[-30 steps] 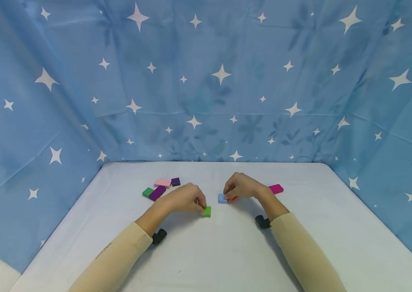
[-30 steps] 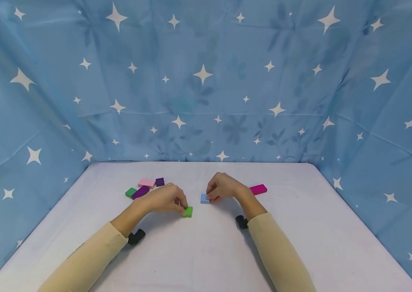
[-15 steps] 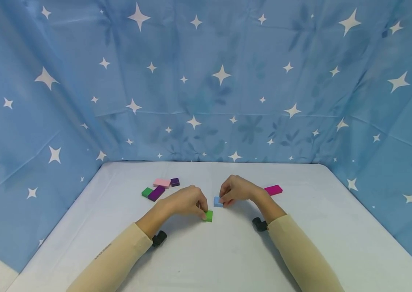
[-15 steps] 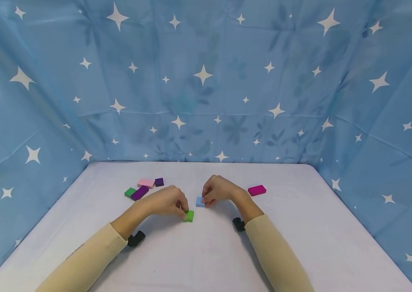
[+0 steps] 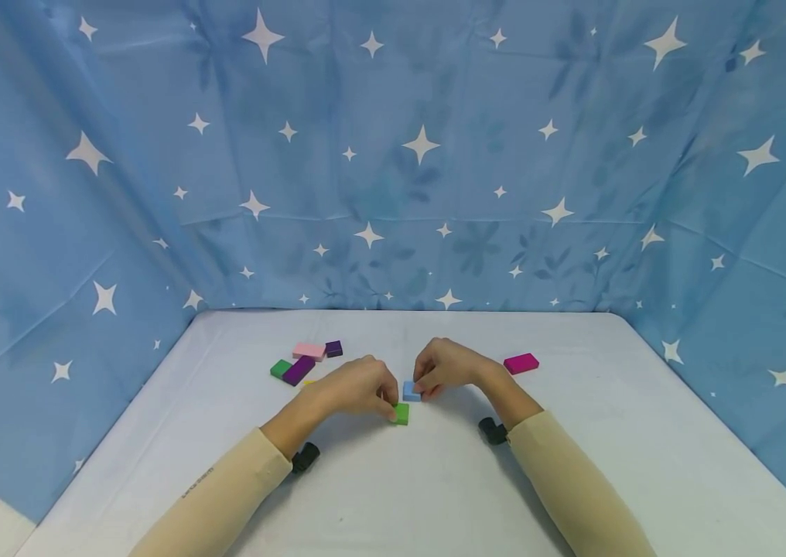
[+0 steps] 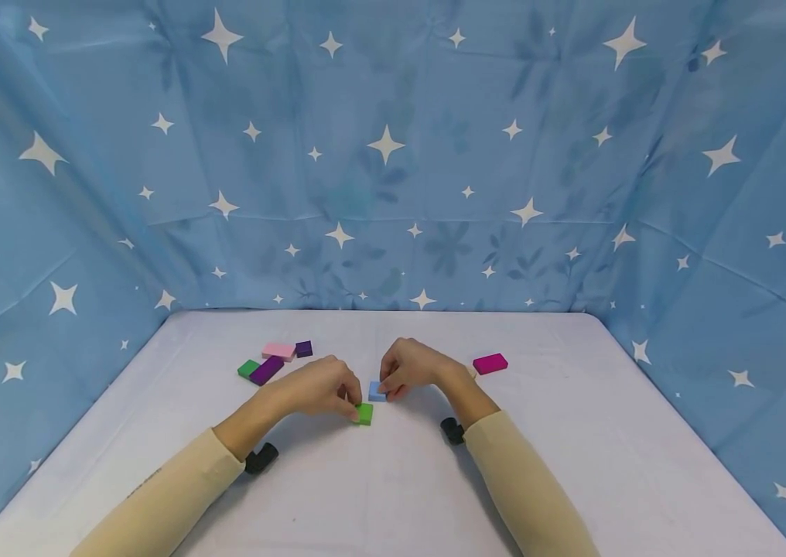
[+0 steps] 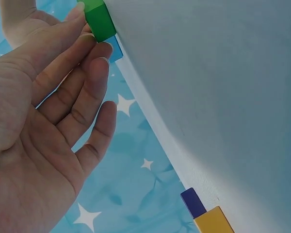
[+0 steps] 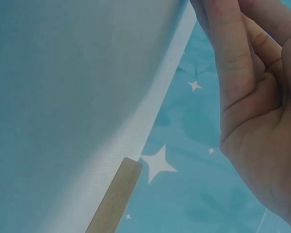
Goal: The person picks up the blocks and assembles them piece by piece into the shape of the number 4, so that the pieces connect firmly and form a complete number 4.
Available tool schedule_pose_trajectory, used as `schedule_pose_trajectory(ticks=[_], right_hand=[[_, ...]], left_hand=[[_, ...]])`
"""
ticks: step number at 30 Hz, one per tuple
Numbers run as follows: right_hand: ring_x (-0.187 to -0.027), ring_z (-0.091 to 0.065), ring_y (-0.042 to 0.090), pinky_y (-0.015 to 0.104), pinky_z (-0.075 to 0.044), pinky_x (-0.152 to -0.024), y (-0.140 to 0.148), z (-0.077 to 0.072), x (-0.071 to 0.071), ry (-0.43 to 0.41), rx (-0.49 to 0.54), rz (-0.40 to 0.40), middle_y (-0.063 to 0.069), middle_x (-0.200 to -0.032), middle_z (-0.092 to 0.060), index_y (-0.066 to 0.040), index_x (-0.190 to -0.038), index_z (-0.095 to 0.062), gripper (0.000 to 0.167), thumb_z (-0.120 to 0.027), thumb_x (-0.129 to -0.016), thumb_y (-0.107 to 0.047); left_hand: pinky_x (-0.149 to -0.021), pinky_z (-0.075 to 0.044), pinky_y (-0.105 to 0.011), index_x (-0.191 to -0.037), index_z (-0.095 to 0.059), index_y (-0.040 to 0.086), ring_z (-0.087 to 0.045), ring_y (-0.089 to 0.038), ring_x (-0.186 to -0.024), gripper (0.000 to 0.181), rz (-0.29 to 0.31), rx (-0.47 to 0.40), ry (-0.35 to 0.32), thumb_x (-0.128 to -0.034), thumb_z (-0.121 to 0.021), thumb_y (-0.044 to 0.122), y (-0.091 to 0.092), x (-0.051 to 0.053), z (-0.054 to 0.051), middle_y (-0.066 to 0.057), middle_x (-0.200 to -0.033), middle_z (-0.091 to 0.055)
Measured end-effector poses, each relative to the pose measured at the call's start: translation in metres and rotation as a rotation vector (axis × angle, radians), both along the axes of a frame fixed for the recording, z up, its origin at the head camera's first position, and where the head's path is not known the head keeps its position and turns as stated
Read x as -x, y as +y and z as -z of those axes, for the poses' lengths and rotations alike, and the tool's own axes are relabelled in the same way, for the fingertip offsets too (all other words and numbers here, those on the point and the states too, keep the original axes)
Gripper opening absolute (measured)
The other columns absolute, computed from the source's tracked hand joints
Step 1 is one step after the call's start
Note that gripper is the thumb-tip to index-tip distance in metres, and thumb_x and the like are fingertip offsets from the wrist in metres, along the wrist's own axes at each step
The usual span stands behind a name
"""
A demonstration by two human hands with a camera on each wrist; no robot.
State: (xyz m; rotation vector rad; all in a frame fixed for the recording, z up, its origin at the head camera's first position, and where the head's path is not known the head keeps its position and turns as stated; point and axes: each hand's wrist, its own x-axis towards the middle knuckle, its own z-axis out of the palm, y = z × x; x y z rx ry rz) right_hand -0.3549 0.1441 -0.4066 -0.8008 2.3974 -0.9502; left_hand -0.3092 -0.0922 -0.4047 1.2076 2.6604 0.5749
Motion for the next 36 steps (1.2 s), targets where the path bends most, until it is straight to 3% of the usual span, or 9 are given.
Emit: schedule_pose_trajectory(ticks=[15,25,36], right_hand=[[-0.072,-0.077,0.020,0.032,-0.063,-0.070,-0.007,-0.003,-0.005,0.007,-0.035,-0.020,0.004,-0.080,-0.078,-0.008,-0.087,-0.079,0.004,-0.080,-0.091,-0.009],[-0.073,-0.078,0.022,0.034,-0.063,-0.068,-0.008,-0.001,-0.006,-0.022,-0.003,-0.039,0.007,-0.082,-0.078,-0.002,-0.089,-0.078,0.004,-0.079,-0.091,-0.006],[-0.072,-0.078,0.024,0.034,-0.063,-0.067,-0.012,-0.003,-0.009,-0.045,-0.004,-0.061,0.008,-0.082,-0.079,-0.001,-0.090,-0.079,0.004,-0.078,-0.092,-0.005]], left_hand=[[-0.063,-0.050,-0.021,-0.081,-0.078,0.026,-0.057,0.000,-0.068,0.013,-0.032,0.021,-0.002,-0.0845,-0.088,0.033,0.002,-0.003,0.000,0.020,-0.072,-0.066],[-0.061,-0.048,-0.021,-0.078,-0.077,0.026,-0.056,0.001,-0.065,0.016,-0.051,0.023,0.030,-0.0834,-0.089,0.036,0.002,-0.006,0.000,0.019,-0.069,-0.065],[-0.061,-0.048,-0.021,-0.079,-0.078,0.025,-0.055,0.000,-0.065,0.015,-0.062,0.026,0.012,-0.0841,-0.088,0.035,0.003,-0.006,0.001,0.018,-0.069,-0.065]])
